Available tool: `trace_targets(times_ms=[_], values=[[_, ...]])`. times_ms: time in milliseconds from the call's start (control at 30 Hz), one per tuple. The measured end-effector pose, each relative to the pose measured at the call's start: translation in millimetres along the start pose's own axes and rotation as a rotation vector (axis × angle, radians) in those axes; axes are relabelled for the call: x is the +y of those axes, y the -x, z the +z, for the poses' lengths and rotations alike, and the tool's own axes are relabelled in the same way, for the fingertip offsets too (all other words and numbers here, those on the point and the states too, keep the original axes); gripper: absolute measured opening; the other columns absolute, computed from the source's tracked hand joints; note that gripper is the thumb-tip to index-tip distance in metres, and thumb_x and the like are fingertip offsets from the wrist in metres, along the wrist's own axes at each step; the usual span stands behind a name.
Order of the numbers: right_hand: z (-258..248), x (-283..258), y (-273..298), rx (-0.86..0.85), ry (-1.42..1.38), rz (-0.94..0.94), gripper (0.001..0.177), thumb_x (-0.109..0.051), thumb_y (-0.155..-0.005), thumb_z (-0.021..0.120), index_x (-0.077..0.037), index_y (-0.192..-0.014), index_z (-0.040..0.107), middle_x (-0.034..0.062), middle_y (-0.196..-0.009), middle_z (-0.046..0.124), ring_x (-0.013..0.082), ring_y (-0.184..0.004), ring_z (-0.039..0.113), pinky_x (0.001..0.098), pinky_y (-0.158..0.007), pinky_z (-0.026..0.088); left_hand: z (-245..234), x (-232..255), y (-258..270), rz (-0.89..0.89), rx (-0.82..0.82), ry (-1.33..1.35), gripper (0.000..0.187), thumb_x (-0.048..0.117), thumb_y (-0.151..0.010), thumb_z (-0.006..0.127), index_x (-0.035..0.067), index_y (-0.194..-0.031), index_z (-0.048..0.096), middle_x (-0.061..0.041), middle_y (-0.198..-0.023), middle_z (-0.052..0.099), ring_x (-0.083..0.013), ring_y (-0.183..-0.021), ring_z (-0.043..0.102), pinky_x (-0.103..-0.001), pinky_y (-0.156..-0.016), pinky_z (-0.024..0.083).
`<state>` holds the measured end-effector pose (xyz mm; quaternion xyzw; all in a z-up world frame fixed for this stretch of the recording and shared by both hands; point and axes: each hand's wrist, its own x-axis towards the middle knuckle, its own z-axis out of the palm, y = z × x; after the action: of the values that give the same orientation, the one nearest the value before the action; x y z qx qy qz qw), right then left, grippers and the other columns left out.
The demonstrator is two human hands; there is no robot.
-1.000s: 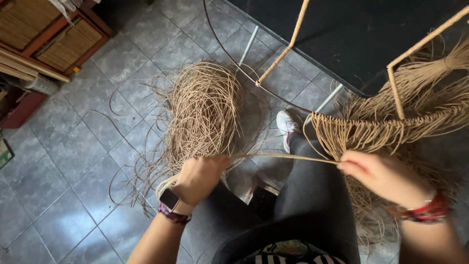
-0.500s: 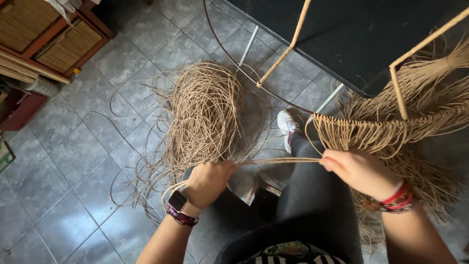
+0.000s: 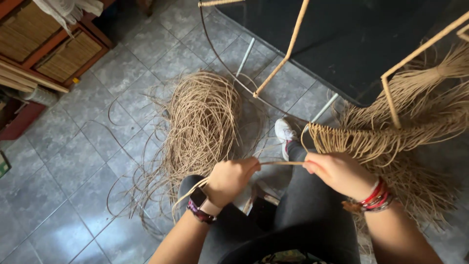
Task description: Weaving natural fiber strands around a metal frame to create a decorative fringe
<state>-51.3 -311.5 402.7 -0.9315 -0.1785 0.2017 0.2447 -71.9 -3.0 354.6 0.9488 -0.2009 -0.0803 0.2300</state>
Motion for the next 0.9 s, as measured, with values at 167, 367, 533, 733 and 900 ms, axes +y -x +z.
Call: trace_targets(times_ms=[167, 367, 533, 733, 900], values=[[20.6, -33.9, -7.7, -0.043, 0.003, -0.076, 0.034, -0.03, -0.097, 0.056, -0.027, -0.125, 0.074, 0.0098, -0.088, 0.082, 0.0299, -0.09, 0.078, 0.0444, -0.078, 0.063, -18.4, 45.6, -3.1, 0.27, 0.138, -0.073, 0.034, 0.051, -0.098, 0.056, 0.021, -0.108, 0.066, -0.008, -0.068, 0.073, -0.0332, -0.053, 0.072, -0.046, -0.048, 0.058], [17.6, -25.6, -15.2, -0.038, 0.136, -0.209, 0.019, -0.032, -0.099, 0.059, -0.016, -0.088, 0.062, 0.0104, -0.078, 0.074, 0.0337, -0.065, 0.068, 0.0482, -0.059, 0.044, 7.6, 38.2, -7.7, 0.077, -0.094, 0.096, 0.02, 0.041, -0.102, 0.055, 0.022, -0.108, 0.058, -0.012, -0.075, 0.071, -0.0426, -0.063, 0.069, -0.058, -0.051, 0.051], [19.3, -29.1, -19.4, 0.003, 0.192, -0.282, 0.008, -0.019, -0.098, 0.057, -0.016, -0.092, 0.063, 0.0074, -0.073, 0.071, 0.0271, -0.054, 0.066, 0.0446, -0.048, 0.043, -7.7, 30.5, -12.5, 0.076, -0.124, 0.057, 0.022, 0.04, -0.104, 0.054, 0.02, -0.095, 0.057, -0.009, -0.064, 0.064, -0.0386, -0.053, 0.064, -0.052, -0.046, 0.049], [33.8, -21.2, -29.2, 0.094, 0.081, -0.231, 0.011, -0.02, -0.1, 0.054, -0.013, -0.092, 0.058, 0.0113, -0.064, 0.067, 0.0324, -0.051, 0.064, 0.0461, -0.046, 0.04, -15.6, 18.8, -31.7, 0.177, 0.029, 0.08, 0.02, 0.037, -0.103, 0.055, 0.018, -0.109, 0.057, -0.008, -0.089, 0.066, -0.0349, -0.064, 0.069, -0.05, -0.047, 0.052], [40.2, -6.5, -47.6, 0.387, 0.047, -0.358, 0.012, -0.011, -0.097, 0.052, -0.013, -0.097, 0.064, 0.0058, -0.093, 0.071, 0.0291, -0.075, 0.07, 0.0418, -0.057, 0.051, -39.0, 41.3, -41.9, 0.317, 0.413, 0.131, 0.043, 0.036, -0.104, 0.051, 0.01, -0.138, 0.055, -0.013, -0.136, 0.059, -0.0322, -0.113, 0.057, -0.045, -0.095, 0.042]])
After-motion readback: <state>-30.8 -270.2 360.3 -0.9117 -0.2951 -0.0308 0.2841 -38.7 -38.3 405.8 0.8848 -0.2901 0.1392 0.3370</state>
